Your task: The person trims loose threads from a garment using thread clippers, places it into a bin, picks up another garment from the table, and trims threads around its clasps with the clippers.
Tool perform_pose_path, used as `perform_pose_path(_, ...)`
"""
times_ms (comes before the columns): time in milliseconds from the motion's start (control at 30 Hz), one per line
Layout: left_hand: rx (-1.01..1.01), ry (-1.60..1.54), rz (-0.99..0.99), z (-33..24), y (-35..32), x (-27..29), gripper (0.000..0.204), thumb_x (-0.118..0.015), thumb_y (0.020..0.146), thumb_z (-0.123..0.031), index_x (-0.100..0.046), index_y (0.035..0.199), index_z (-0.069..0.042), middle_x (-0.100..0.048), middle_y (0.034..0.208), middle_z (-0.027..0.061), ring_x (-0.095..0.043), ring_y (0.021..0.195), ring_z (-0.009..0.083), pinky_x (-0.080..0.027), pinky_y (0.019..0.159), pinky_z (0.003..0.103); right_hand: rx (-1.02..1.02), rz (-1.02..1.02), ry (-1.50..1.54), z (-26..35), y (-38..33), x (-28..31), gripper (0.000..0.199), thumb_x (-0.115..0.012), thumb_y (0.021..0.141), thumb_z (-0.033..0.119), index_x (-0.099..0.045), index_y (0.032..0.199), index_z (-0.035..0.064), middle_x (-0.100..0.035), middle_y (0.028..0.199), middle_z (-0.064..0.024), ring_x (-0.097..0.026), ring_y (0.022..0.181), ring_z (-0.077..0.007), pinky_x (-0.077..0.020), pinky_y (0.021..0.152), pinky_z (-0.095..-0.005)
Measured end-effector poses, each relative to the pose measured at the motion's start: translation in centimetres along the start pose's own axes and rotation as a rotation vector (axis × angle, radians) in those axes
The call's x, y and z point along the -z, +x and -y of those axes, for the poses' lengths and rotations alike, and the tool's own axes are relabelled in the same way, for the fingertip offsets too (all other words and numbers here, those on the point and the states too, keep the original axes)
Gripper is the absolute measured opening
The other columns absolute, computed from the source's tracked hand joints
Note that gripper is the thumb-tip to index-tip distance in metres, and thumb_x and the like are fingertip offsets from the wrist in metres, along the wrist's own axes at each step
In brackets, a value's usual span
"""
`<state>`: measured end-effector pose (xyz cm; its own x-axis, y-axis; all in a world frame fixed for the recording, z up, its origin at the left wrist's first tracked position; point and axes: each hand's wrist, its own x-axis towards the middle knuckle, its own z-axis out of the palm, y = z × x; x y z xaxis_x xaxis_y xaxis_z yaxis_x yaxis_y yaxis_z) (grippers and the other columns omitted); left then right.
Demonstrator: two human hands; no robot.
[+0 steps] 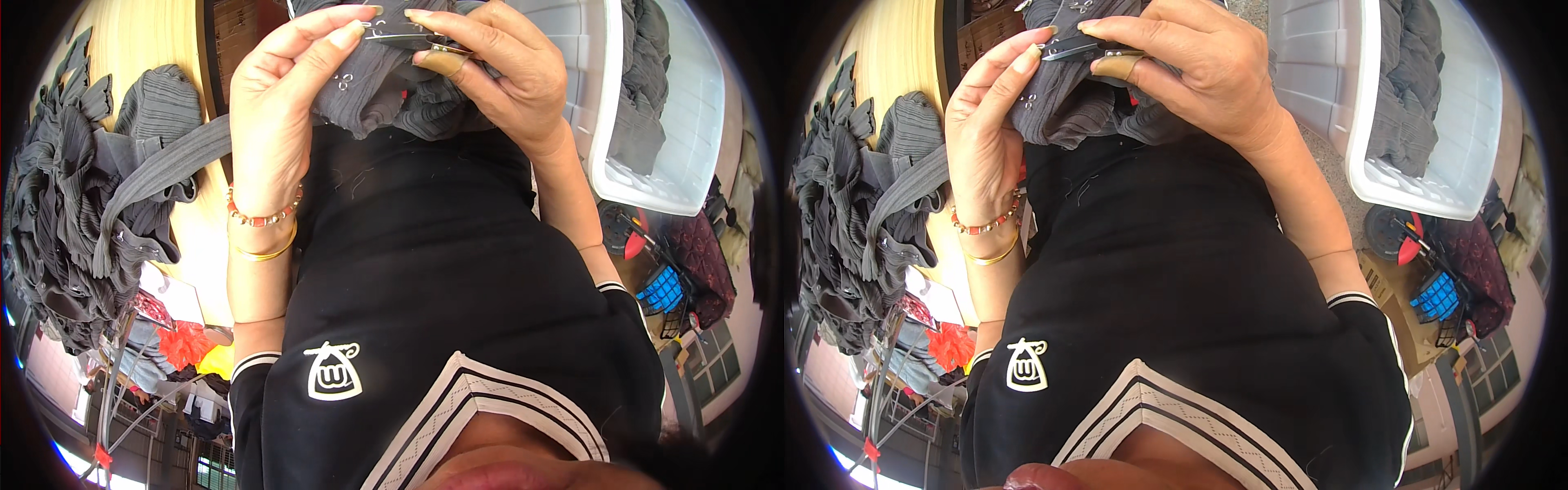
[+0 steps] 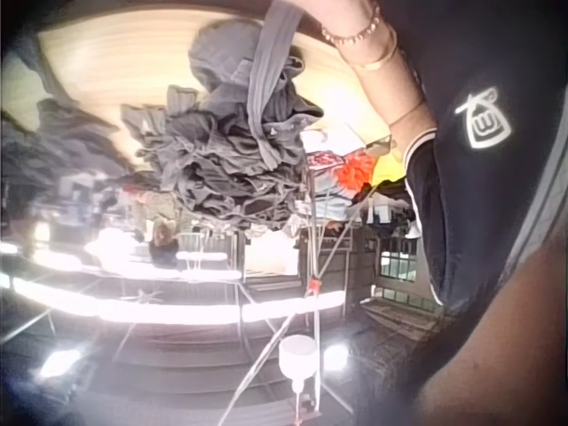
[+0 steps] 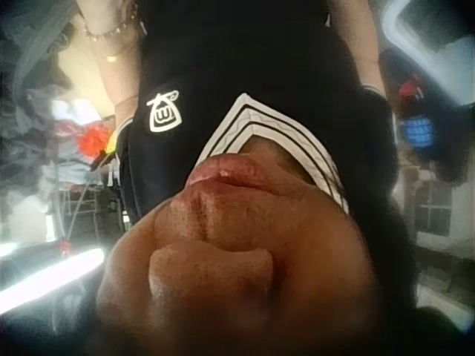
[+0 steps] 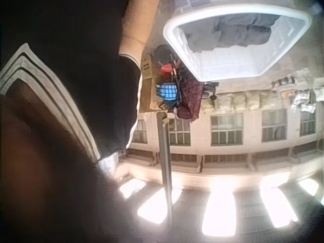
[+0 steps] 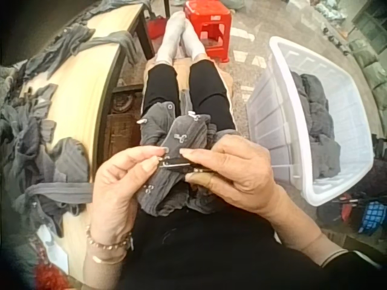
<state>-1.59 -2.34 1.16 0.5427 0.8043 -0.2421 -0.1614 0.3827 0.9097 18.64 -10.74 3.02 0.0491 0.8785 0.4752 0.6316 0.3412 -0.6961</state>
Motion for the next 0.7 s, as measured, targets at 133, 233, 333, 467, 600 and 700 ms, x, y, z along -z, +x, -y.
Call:
perform_pose_path(133, 0.015, 0.002, -0.002, 0.1, 0.0, -0.1, 0.025, -0.061, 0.095, -0.006, -0.067, 0.118, 0.002, -0.07, 0.115, 0.0114, -0.066, 0.102, 0.0123, -0.05, 0.093, 0.025, 0.036, -0.022, -0.045, -0.2, -0.2, -0.1, 0.033, -0.082, 0.074, 0.008, -0.074, 0.104, 0.0016, -0.056, 0.069, -0.0068, -0.054, 0.058, -0.018, -0.0402, 0.052, -0.0286)
perform_pose_path(233, 0.022, -0.01, 0.005, 0.0, 0.0, -0.2, 0.025, -0.059, 0.097, -0.007, -0.066, 0.119, 0.002, -0.07, 0.115, 0.0112, -0.066, 0.102, 0.0127, -0.05, 0.093, 0.025, -0.118, -0.051, 0.17, 0.0, -0.2, -0.2, 0.03, -0.081, 0.076, 0.007, -0.073, 0.104, 0.0002, -0.058, 0.07, -0.0061, -0.054, 0.059, -0.0155, -0.0397, 0.053, -0.0269)
perform_pose_path(333, 0.043, -0.03, 0.051, -0.3, 0.0, -0.2, 0.026, -0.056, 0.099, -0.009, -0.065, 0.121, 0.002, -0.068, 0.118, 0.0116, -0.066, 0.103, 0.0129, -0.051, 0.092, 0.025, -0.392, -0.003, 0.342, -1.4, -1.1, -0.3, 0.036, -0.077, 0.083, 0.004, -0.067, 0.116, -0.0032, -0.064, 0.089, -0.0029, -0.055, 0.071, -0.0062, -0.0436, 0.06, -0.0221)
perform_pose_path(467, 0.052, -0.053, 0.081, -1.1, -0.2, -1.3, 0.032, -0.055, 0.099, -0.011, -0.06, 0.129, 0.001, -0.067, 0.12, 0.011, -0.064, 0.106, 0.0119, -0.049, 0.094, 0.024, -0.514, 0.036, 0.798, -0.7, 0.0, -1.0, 0.05, -0.073, 0.086, 0.0, -0.053, 0.132, -0.0038, -0.066, 0.105, -0.0062, -0.061, 0.09, -0.0078, -0.0507, 0.075, -0.0207)
perform_pose_path(600, 0.135, -0.076, -0.015, -2.6, -0.8, -3.0, 0.035, -0.05, 0.1, -0.009, -0.053, 0.132, 0.004, -0.065, 0.12, 0.0104, -0.063, 0.104, 0.0127, -0.049, 0.092, 0.025, -0.295, -0.048, 0.566, 0.8, 0.0, -0.9, 0.04, -0.074, 0.082, -0.003, -0.063, 0.121, -0.0021, -0.066, 0.091, -0.0026, -0.059, 0.078, -0.0067, -0.0465, 0.067, -0.0205)
perform_pose_path(700, 0.126, -0.063, -0.037, -2.7, -0.8, -3.0, 0.035, -0.052, 0.099, -0.008, -0.053, 0.132, 0.004, -0.065, 0.12, 0.0104, -0.063, 0.103, 0.0129, -0.049, 0.092, 0.025, -0.208, 0.223, 0.343, 0.0, 0.3, 0.5, 0.041, -0.069, 0.069, -0.006, -0.072, 0.11, 0.0039, -0.062, 0.077, -0.0062, -0.06, 0.065, -0.0158, -0.0433, 0.058, -0.029)
